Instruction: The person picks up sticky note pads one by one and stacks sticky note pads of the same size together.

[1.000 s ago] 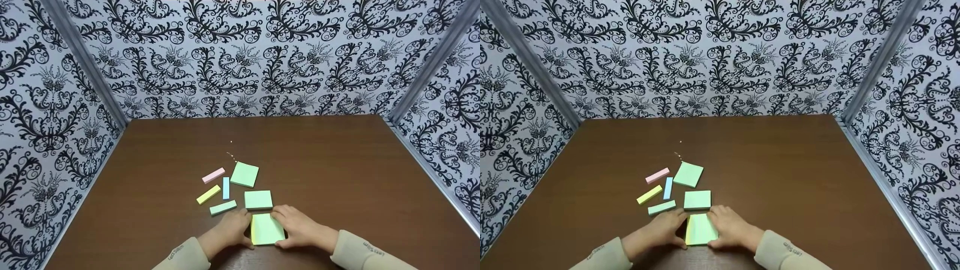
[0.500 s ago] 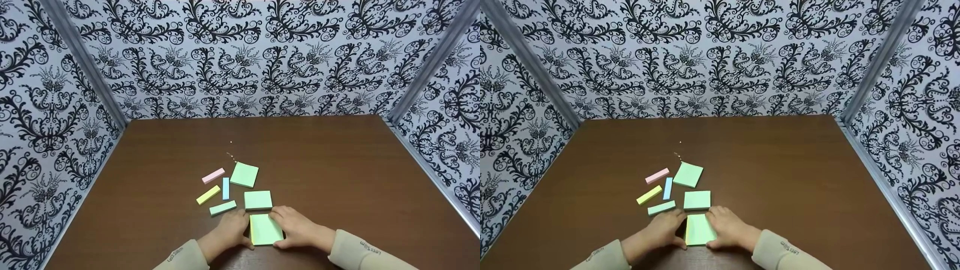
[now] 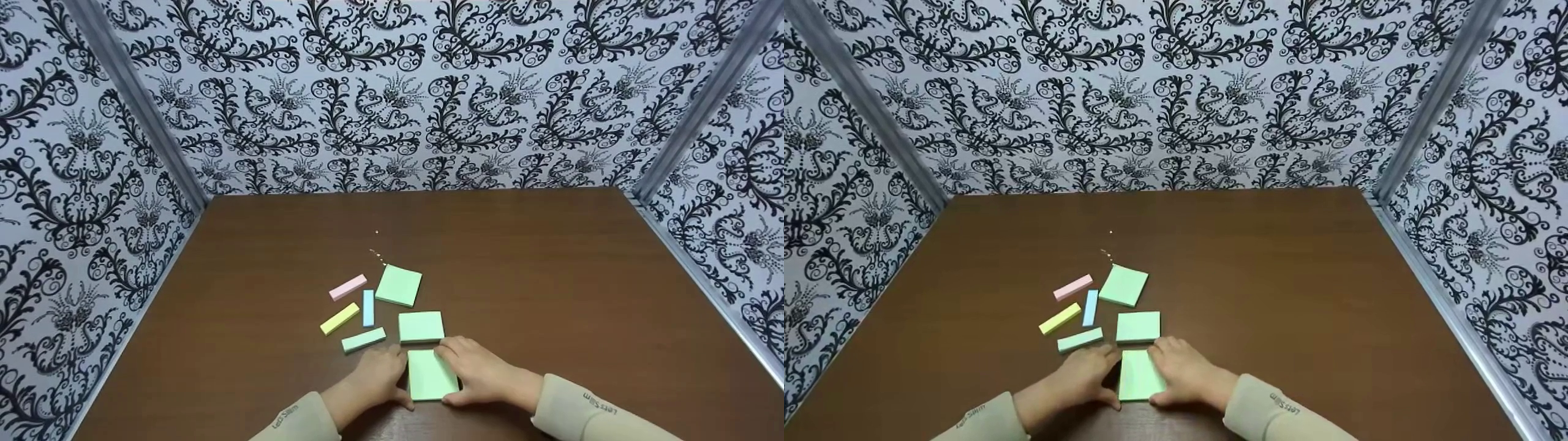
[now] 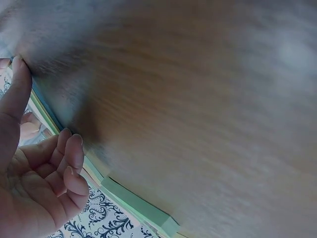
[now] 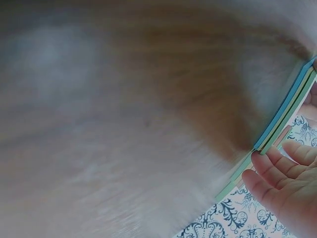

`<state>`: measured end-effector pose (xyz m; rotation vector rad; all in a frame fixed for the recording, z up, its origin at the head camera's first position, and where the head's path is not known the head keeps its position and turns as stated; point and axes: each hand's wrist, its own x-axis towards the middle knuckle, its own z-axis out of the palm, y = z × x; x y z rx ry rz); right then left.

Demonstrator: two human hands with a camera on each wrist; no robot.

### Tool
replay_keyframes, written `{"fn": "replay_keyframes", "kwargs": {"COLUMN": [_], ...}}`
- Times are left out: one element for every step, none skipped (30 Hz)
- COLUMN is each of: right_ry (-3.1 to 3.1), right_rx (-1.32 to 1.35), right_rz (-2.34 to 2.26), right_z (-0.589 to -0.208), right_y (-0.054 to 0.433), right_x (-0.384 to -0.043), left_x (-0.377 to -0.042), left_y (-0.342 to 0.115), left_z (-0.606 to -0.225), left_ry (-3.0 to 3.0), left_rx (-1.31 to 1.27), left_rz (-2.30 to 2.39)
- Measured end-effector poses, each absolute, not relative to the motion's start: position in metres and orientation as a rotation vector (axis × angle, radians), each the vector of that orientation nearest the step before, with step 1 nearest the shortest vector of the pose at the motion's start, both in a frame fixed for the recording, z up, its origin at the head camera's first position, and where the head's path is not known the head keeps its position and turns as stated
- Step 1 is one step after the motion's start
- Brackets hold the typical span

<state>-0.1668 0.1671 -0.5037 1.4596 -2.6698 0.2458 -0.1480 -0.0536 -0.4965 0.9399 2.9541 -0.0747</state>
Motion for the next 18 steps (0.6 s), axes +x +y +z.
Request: {"fn": "replay_keyframes", "kwargs": {"right_ry": [-2.676, -2.681, -2.687, -2.692, -2.697, -2.700, -2.702, -2.699, -2.695, -2.689, -2.681, -2.671, -2.662, -2.653, -2.644, -2.638, -2.637, -2.643], "right_rx": [1.460, 1.459, 1.459, 1.459, 1.458, 1.457, 1.458, 1.460, 1.462, 1.465, 1.468, 1.472, 1.476, 1.481, 1.485, 1.490, 1.495, 1.499], "right_rz": [0.248, 0.250, 0.252, 0.254, 0.254, 0.253, 0.253, 0.249, 0.245, 0.240, 0.234, 0.229, 0.223, 0.215, 0.210, 0.202, 0.197, 0.192], "right_z": [-0.5033, -0.5031, -0.5028, -0.5028, -0.5027, -0.5028, -0.5028, -0.5029, -0.5030, -0.5032, -0.5034, -0.5035, -0.5036, -0.5037, -0.5037, -0.5034, -0.5031, -0.5028], "right_y": [0.1669, 0.1667, 0.1666, 0.1665, 0.1665, 0.1664, 0.1664, 0.1664, 0.1664, 0.1662, 0.1661, 0.1659, 0.1657, 0.1656, 0.1653, 0.1651, 0.1648, 0.1645], "right_x": [-0.1667, -0.1668, -0.1667, -0.1667, -0.1667, -0.1666, -0.1666, -0.1666, -0.1667, -0.1669, -0.1671, -0.1674, -0.1678, -0.1681, -0.1684, -0.1684, -0.1685, -0.1685], "left_x": [-0.1481, -0.1481, -0.1481, -0.1483, -0.1483, -0.1484, -0.1486, -0.1487, -0.1488, -0.1490, -0.1488, -0.1488, -0.1487, -0.1486, -0.1485, -0.1481, -0.1478, -0.1474], "left_y": [-0.0535, -0.0535, -0.0536, -0.0535, -0.0535, -0.0535, -0.0535, -0.0535, -0.0534, -0.0532, -0.0532, -0.0531, -0.0530, -0.0529, -0.0529, -0.0529, -0.0531, -0.0532], "left_z": [-0.4962, -0.4960, -0.4957, -0.4957, -0.4953, -0.4954, -0.4953, -0.4954, -0.4955, -0.4956, -0.4957, -0.4958, -0.4959, -0.4962, -0.4963, -0.4961, -0.4959, -0.4954], "left_ry": [2.954, 2.953, 2.952, 2.950, 2.950, 2.946, 2.943, 2.939, 2.936, 2.935, 2.933, 2.929, 2.930, 2.932, 2.937, 2.941, 2.944, 2.948], "left_rx": [0.938, 0.937, 0.938, 0.938, 0.938, 0.937, 0.937, 0.935, 0.933, 0.931, 0.930, 0.931, 0.934, 0.936, 0.940, 0.943, 0.944, 0.944], "left_rz": [-0.075, -0.075, -0.072, -0.070, -0.071, -0.068, -0.064, -0.062, -0.064, -0.067, -0.068, -0.062, -0.061, -0.057, -0.056, -0.054, -0.050, -0.048]}}
